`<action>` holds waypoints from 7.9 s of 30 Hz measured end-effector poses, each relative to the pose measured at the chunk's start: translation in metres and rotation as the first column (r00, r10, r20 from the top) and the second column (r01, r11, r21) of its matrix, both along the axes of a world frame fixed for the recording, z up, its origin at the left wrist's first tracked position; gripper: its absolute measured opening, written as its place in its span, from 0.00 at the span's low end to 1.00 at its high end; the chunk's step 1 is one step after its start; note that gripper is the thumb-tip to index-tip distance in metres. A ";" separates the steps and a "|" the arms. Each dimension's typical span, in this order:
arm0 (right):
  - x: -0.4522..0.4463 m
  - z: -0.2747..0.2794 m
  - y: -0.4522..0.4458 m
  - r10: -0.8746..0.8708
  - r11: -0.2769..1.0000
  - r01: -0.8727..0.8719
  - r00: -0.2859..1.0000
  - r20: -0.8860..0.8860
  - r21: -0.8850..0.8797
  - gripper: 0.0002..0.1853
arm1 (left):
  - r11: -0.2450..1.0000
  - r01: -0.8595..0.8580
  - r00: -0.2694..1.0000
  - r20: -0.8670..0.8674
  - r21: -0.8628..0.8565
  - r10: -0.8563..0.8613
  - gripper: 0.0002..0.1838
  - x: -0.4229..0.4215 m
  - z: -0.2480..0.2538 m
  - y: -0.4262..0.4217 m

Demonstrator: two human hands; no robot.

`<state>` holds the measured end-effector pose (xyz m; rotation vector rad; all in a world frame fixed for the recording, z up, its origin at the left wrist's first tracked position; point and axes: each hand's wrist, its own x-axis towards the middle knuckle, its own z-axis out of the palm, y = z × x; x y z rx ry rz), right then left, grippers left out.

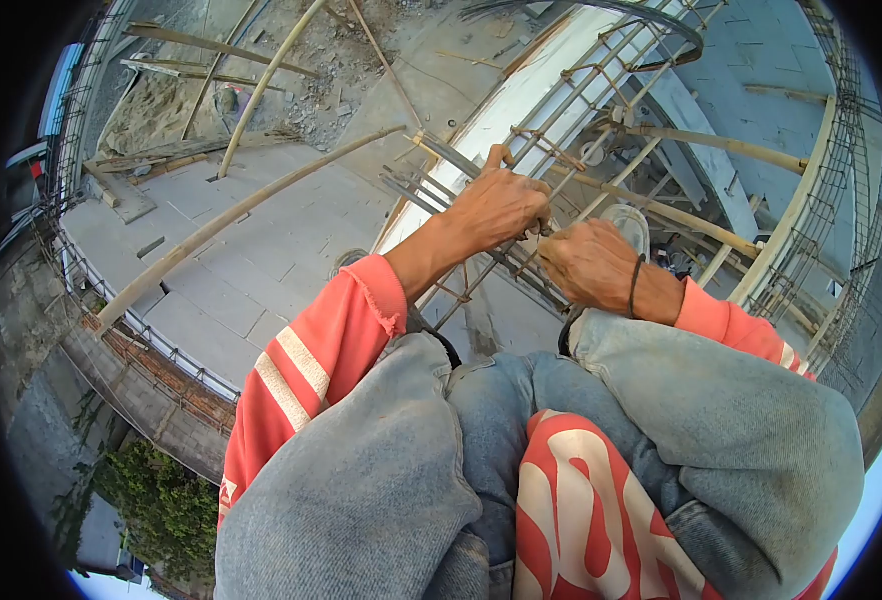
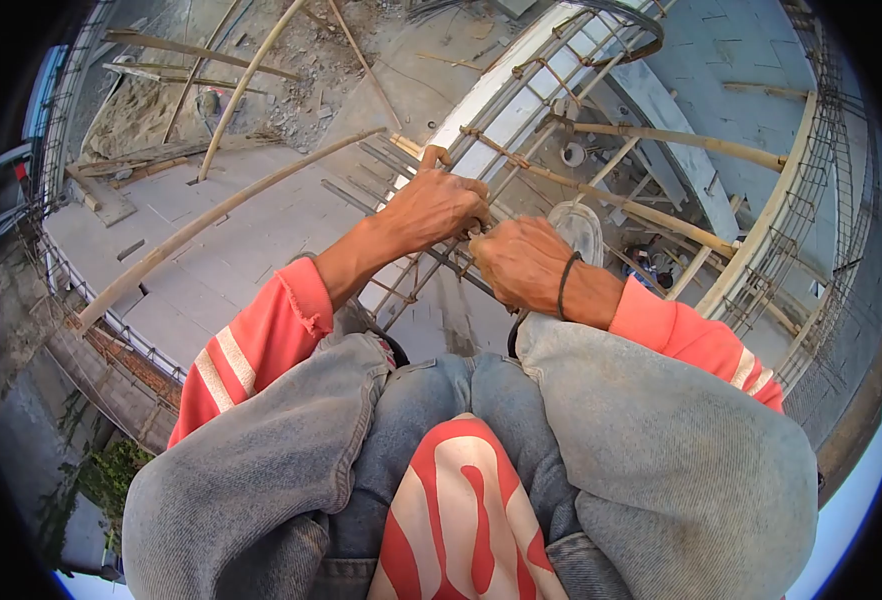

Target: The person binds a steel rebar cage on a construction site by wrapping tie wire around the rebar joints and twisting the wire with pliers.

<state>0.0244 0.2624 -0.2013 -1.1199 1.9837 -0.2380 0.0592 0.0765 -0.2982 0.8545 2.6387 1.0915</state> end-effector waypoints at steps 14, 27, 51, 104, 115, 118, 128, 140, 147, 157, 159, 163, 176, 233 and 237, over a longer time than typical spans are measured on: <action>-0.032 -0.026 -0.002 -0.403 0.893 0.325 0.886 -0.230 -0.311 0.07 | 0.995 -0.081 0.952 0.292 -0.055 0.093 0.12 -0.012 0.002 -0.002; -0.046 -0.020 0.015 -0.087 0.929 0.121 0.990 -0.110 0.351 0.09 | 0.978 -0.205 0.960 0.199 0.024 0.197 0.17 0.009 0.010 0.003; -0.132 -0.057 0.057 -0.594 0.803 0.580 0.755 -0.279 -0.140 0.25 | 0.888 -0.457 0.889 -0.018 0.054 0.458 0.19 0.037 0.012 0.035; -0.011 0.033 0.046 0.396 0.842 -0.194 0.856 -0.332 0.503 0.38 | 0.996 0.081 0.994 -0.065 -0.049 -0.084 0.08 0.007 -0.017 -0.018; -0.006 0.016 0.046 0.401 0.899 -0.231 0.776 -0.487 0.372 0.35 | 0.987 0.136 0.987 -0.070 -0.086 -0.142 0.08 0.002 -0.023 -0.017; -0.007 0.020 0.040 0.421 0.901 -0.260 0.715 -0.559 0.347 0.35 | 0.982 0.150 0.987 -0.048 -0.117 -0.156 0.09 0.001 -0.022 -0.017; -0.053 0.044 0.005 0.460 0.846 -0.408 0.884 -0.084 0.344 0.19 | 0.988 0.131 0.988 -0.077 -0.088 -0.137 0.08 0.006 -0.022 -0.019; -0.065 0.025 0.033 0.448 0.842 -0.313 0.859 -0.247 0.439 0.24 | 0.932 -0.361 0.909 -0.217 0.016 0.356 0.17 0.067 0.011 -0.007; -0.056 0.018 0.040 0.476 0.877 -0.326 0.689 -0.546 0.352 0.20 | 0.959 -0.246 0.964 -0.140 -0.139 0.227 0.25 0.104 0.010 0.006; -0.071 0.031 0.020 0.396 0.890 -0.313 0.890 -0.226 0.331 0.11 | 0.942 -0.275 0.959 -0.121 -0.193 0.255 0.34 0.106 0.014 0.018; -0.075 0.031 0.018 0.419 0.879 -0.333 0.881 -0.221 0.340 0.10 | 0.930 -0.313 0.948 -0.126 -0.192 0.293 0.35 0.107 0.013 0.018; -0.076 0.030 0.016 0.478 0.850 -0.366 0.838 -0.264 0.379 0.09 | 0.942 -0.273 0.962 -0.089 -0.194 0.260 0.36 0.104 0.014 0.015; -0.086 0.044 -0.025 0.421 0.824 -0.345 0.904 -0.077 0.450 0.11 | 0.929 -0.232 0.972 -0.106 -0.287 0.210 0.39 0.107 0.016 0.019; -0.105 0.019 0.019 0.614 0.782 -0.495 0.717 -0.330 0.379 0.19 | 0.994 -0.047 0.979 -0.202 -0.099 0.026 0.11 0.015 -0.014 -0.016; -0.104 0.025 0.022 0.566 0.825 -0.472 0.702 -0.432 0.312 0.10 | 0.986 -0.015 0.990 -0.144 -0.163 -0.008 0.06 0.015 -0.009 -0.016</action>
